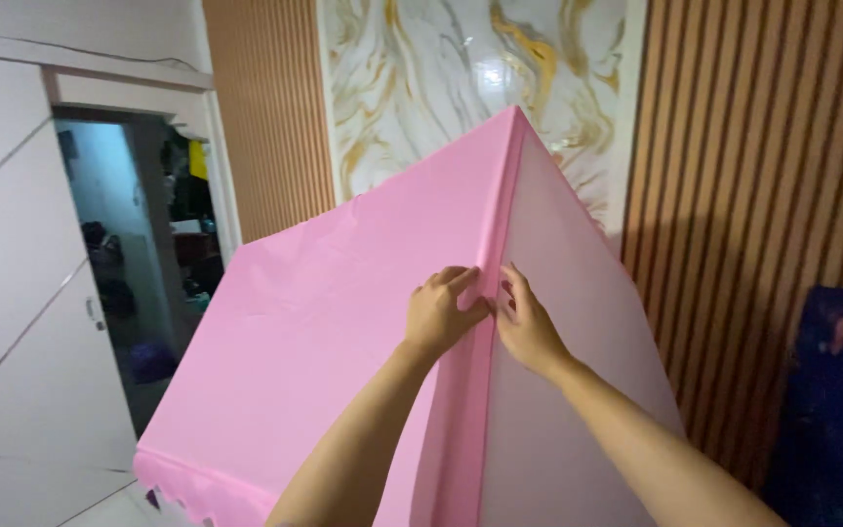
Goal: The recorder is assembling a pink fabric play tent, smoothing the cover over the frame.
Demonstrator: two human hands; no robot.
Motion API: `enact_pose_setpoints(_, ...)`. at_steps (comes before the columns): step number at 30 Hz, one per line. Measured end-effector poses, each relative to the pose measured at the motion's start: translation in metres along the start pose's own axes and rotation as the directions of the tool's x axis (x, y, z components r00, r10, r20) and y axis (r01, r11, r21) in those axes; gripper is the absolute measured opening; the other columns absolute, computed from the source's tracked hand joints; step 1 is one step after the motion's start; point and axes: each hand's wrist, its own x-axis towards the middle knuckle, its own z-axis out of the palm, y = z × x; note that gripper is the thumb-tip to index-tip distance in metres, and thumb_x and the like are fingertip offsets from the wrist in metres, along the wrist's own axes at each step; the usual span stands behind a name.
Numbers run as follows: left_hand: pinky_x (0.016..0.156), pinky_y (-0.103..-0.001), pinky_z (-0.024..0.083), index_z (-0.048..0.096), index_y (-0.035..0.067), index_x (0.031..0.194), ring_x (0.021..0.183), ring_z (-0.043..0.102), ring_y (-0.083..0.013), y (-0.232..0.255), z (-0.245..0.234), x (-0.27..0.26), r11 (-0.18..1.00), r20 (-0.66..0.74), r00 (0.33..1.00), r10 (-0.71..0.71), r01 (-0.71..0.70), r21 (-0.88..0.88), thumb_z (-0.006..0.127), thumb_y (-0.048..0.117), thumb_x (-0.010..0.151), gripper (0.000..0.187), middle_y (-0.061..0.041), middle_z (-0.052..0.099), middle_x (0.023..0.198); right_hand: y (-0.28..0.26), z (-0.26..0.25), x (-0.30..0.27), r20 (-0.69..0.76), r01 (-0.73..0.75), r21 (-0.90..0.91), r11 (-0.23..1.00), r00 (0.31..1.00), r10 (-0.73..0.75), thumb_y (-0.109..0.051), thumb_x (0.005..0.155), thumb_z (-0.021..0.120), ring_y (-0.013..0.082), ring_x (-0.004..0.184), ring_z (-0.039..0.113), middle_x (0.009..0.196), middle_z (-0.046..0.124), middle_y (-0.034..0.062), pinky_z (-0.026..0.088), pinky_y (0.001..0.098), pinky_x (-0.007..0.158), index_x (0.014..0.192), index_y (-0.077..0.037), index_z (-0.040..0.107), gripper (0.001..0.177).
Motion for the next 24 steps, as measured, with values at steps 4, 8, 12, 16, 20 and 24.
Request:
enact_pose_setpoints(4, 0.087, -0.047, 0.055, 0.068, 0.016, 0.132, 0.11, 0.068, -0.0299, -0.02, -0.037, 0.022, 0.989, -0.012, 0.999, 0.037, -0.035, 0.141, 0.078, 0.031, 0.079, 0.055, -0.009, 0.069, 0.128, -0.024, 0.016, -0.021, 0.066, 0.022, -0.12, 0.993, 0.998, -0.014, -0.021, 0.096, 0.063, 0.0276, 0.138, 0.052, 0.155, 0.044, 0.0159, 0.047, 0.0415, 0.111, 0.153, -0.008, 0.03, 0.067)
enact_pose_setpoints(8, 0.087, -0.047, 0.056, 0.066, 0.02, 0.135, 0.108, 0.067, -0.0302, -0.053, -0.06, 0.04, 0.978, 0.007, 1.0, -0.004, 0.002, 0.21, 0.073, 0.033, 0.082, 0.055, -0.008, 0.069, 0.128, -0.038, 0.04, -0.039, 0.114, 0.169, -0.086, 0.982, 0.981, -0.158, -0.02, 0.096, 0.064, 0.03, 0.142, 0.047, 0.158, 0.042, 0.0179, 0.046, 0.0416, 0.11, 0.149, -0.006, 0.037, 0.061)
enact_pose_setpoints(12, 0.087, -0.048, 0.054, 0.064, 0.025, 0.137, 0.109, 0.067, -0.0294, -0.095, -0.069, 0.056, 0.964, 0.001, 0.997, -0.082, 0.079, 0.253, 0.07, 0.033, 0.087, 0.051, -0.005, 0.069, 0.124, -0.076, 0.055, -0.052, 0.2, 0.237, -0.029, 0.971, 0.953, -0.227, -0.026, 0.095, 0.066, 0.0329, 0.145, 0.042, 0.157, 0.042, 0.0194, 0.04, 0.0428, 0.115, 0.148, -0.003, 0.04, 0.063)
enact_pose_setpoints(16, 0.087, -0.05, 0.053, 0.066, 0.027, 0.135, 0.109, 0.066, -0.0294, -0.124, -0.082, 0.068, 0.944, -0.001, 0.993, -0.117, 0.111, 0.31, 0.068, 0.033, 0.089, 0.046, -0.005, 0.069, 0.123, -0.104, 0.077, -0.07, 0.359, 0.305, -0.048, 0.951, 0.894, -0.268, -0.038, 0.094, 0.072, 0.0358, 0.148, 0.033, 0.16, 0.033, 0.0221, 0.029, 0.0454, 0.12, 0.153, 0.0, 0.028, 0.084)
enact_pose_setpoints(20, 0.089, -0.047, 0.055, 0.071, 0.031, 0.129, 0.107, 0.067, -0.0271, -0.146, -0.093, 0.079, 0.96, 0.015, 0.995, -0.097, 0.09, 0.265, 0.066, 0.034, 0.092, 0.037, -0.001, 0.07, 0.122, -0.129, 0.095, -0.066, 0.494, 0.321, -0.049, 0.946, 0.831, -0.256, -0.045, 0.087, 0.079, 0.035, 0.151, 0.025, 0.166, 0.023, 0.0199, 0.026, 0.0448, 0.121, 0.159, -0.004, 0.021, 0.102)
enact_pose_setpoints(24, 0.084, -0.044, 0.056, 0.075, 0.03, 0.119, 0.102, 0.069, -0.023, -0.171, -0.083, 0.088, 0.932, 0.046, 0.995, -0.084, 0.062, 0.357, 0.066, 0.033, 0.093, 0.029, 0.001, 0.071, 0.119, -0.129, 0.12, -0.054, 0.56, 0.218, 0.041, 0.975, 0.803, -0.203, -0.04, 0.077, 0.084, 0.0317, 0.156, 0.019, 0.17, 0.018, 0.014, 0.025, 0.0433, 0.123, 0.16, -0.01, 0.019, 0.11)
